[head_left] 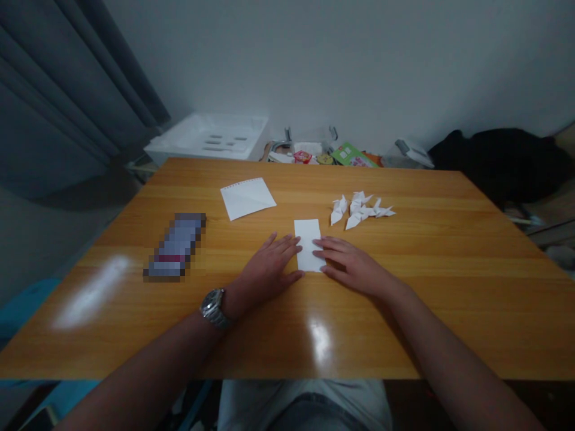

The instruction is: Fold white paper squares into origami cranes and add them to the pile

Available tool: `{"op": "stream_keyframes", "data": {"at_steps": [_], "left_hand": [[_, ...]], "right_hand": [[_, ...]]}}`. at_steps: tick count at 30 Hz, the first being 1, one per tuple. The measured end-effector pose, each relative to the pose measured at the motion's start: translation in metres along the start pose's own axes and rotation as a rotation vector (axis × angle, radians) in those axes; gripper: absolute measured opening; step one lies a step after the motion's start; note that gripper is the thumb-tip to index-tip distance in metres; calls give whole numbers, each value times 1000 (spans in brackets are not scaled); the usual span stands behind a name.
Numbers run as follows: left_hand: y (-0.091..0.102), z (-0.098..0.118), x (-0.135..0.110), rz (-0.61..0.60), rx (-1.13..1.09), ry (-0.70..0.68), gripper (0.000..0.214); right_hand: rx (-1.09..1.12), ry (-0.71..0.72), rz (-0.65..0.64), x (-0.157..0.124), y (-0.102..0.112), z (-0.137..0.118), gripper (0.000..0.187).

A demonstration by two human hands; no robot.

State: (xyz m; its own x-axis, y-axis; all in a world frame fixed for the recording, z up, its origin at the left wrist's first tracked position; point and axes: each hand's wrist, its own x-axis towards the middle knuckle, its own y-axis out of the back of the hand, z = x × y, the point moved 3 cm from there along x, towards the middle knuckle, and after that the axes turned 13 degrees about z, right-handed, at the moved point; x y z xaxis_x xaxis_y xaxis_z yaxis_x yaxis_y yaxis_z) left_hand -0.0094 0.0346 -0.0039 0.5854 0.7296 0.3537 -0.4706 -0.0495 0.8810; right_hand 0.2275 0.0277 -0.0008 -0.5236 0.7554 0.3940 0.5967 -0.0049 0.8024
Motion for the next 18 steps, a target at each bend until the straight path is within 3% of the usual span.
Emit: {"op": "stream_keyframes", "data": {"at_steps": [12, 18], "left_hand": [[7, 4, 4, 10, 4, 4, 41], [8, 4, 7, 17, -10, 10, 36]], "right_hand": [[19, -43, -75, -1, 1, -4, 52], [34, -44, -19, 1, -2, -3, 50]]}}
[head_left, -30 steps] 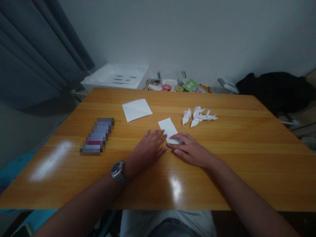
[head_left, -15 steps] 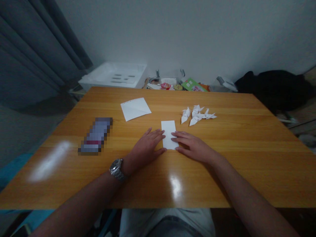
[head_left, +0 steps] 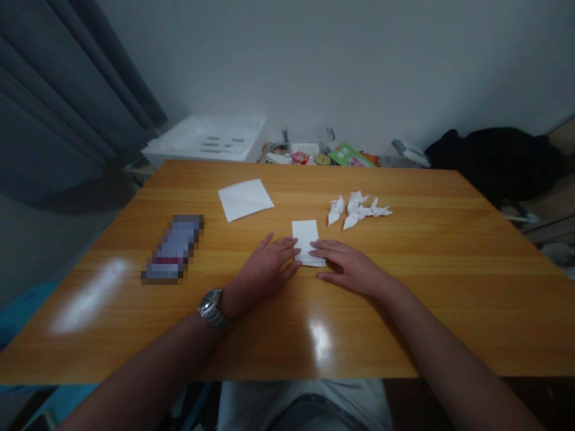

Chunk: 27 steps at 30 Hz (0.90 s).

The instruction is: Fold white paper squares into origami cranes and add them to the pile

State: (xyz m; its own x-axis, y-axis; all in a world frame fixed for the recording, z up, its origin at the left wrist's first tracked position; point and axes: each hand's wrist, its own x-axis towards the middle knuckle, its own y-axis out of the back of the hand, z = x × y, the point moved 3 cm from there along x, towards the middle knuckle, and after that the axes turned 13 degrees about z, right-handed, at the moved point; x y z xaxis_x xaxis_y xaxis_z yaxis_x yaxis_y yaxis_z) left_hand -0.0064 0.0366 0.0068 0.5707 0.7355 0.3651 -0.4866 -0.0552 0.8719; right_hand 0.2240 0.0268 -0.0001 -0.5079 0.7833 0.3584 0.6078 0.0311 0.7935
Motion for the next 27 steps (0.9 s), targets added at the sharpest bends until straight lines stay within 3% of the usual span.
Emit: {"op": "stream_keyframes", "data": {"at_steps": [6, 9, 18, 27], "left_hand": [[1, -1, -1, 31, -16, -22, 38], [2, -2, -1, 50, -26, -28, 42], [-3, -8, 4, 95, -40, 20, 17], [-5, -6, 1, 153, -77, 3, 13]], "right_hand": [[15, 34, 120, 3, -2, -1, 22], [58, 14, 170, 5, -1, -3, 22], [87, -142, 168, 7, 6, -12, 25], [132, -144, 211, 9, 2, -12, 19]]}}
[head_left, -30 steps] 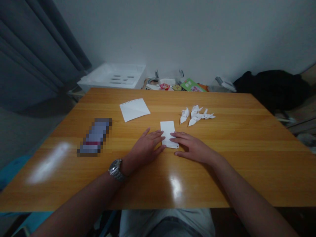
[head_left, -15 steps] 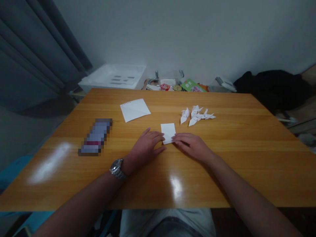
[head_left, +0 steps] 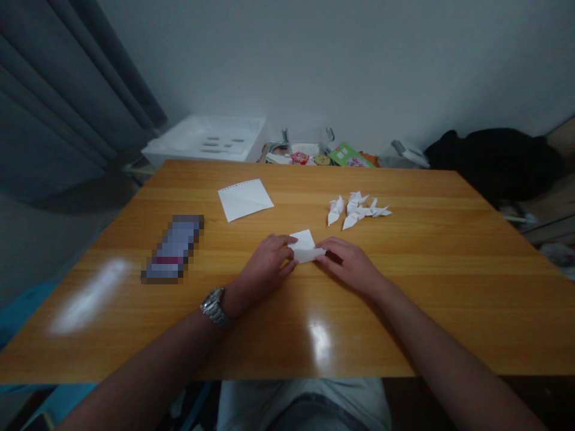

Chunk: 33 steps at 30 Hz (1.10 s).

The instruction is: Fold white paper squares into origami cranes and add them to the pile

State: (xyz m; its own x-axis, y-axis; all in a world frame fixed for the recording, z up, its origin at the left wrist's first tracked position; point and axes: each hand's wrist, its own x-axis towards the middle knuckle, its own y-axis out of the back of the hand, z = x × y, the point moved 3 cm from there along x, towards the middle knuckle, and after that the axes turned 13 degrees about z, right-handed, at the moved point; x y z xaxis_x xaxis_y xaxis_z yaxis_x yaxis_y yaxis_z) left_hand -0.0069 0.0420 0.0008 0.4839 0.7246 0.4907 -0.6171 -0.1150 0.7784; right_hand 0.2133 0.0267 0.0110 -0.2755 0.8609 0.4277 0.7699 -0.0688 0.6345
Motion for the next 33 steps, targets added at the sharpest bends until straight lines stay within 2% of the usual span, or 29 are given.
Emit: {"op": "stream_keyframes", "data": {"at_steps": [6, 11, 14, 22, 25, 29, 33], "left_hand": [[-2, 2, -2, -72, -33, 3, 12], [1, 2, 0, -98, -69, -24, 26], [-1, -2, 0, -99, -68, -13, 15], [-3, -2, 1, -47, -166, 77, 15], [-2, -2, 2, 14, -204, 149, 15], [-3, -5, 1, 101, -64, 184, 37], [-5, -8, -1, 96, 30, 186, 39]], "right_hand": [[-138, -57, -27, 0, -4, 0, 21], [-112, -85, -21, 0, -4, 1, 22], [-104, -119, -9, 0, -5, 2, 22], [-118, -170, 39, 1, -11, 6, 19], [-131, -165, 27, 2, -13, 6, 17], [-159, -159, 16, 3, -16, 5, 19], [-148, -145, 35, 4, -17, 4, 18]]}}
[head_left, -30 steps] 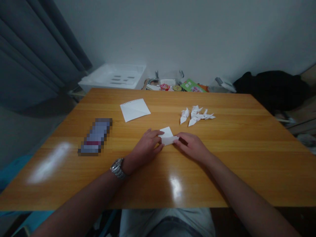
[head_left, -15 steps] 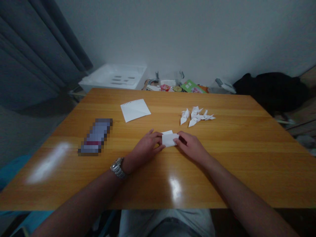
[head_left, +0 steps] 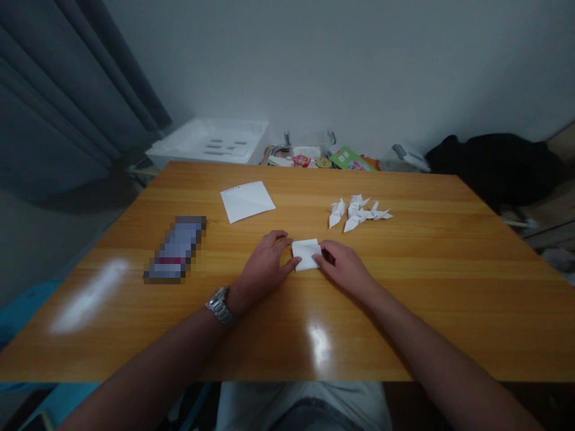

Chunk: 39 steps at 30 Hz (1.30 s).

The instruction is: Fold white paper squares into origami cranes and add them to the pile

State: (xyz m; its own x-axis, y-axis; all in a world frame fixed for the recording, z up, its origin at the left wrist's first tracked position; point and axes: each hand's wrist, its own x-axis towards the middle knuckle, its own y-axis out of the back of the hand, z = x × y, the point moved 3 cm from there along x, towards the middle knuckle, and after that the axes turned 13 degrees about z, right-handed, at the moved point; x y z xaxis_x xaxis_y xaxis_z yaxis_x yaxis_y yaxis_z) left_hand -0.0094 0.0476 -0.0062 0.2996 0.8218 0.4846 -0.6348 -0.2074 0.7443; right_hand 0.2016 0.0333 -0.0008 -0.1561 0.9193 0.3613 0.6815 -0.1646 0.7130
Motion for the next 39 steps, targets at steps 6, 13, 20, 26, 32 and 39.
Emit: {"op": "stream_keyframes", "data": {"at_steps": [6, 13, 20, 26, 32, 39], "left_hand": [[-2, -1, -1, -11, -46, -9, 34], [0, 6, 2, -44, -108, -25, 24], [7, 13, 5, -70, -204, 131, 8], [15, 21, 5, 4, -419, 203, 12], [14, 20, 4, 33, -505, 249, 13], [15, 18, 2, 51, -527, 285, 16]], "right_hand": [[24, 34, 48, -1, -1, 3, 28], [-67, 68, 60, -6, -5, 7, 45], [27, 43, 87, -5, 3, 0, 23], [300, -128, 92, -6, 9, -4, 17], [428, -261, 99, -9, 11, -7, 20], [464, -263, 116, -11, 11, -7, 21]]}}
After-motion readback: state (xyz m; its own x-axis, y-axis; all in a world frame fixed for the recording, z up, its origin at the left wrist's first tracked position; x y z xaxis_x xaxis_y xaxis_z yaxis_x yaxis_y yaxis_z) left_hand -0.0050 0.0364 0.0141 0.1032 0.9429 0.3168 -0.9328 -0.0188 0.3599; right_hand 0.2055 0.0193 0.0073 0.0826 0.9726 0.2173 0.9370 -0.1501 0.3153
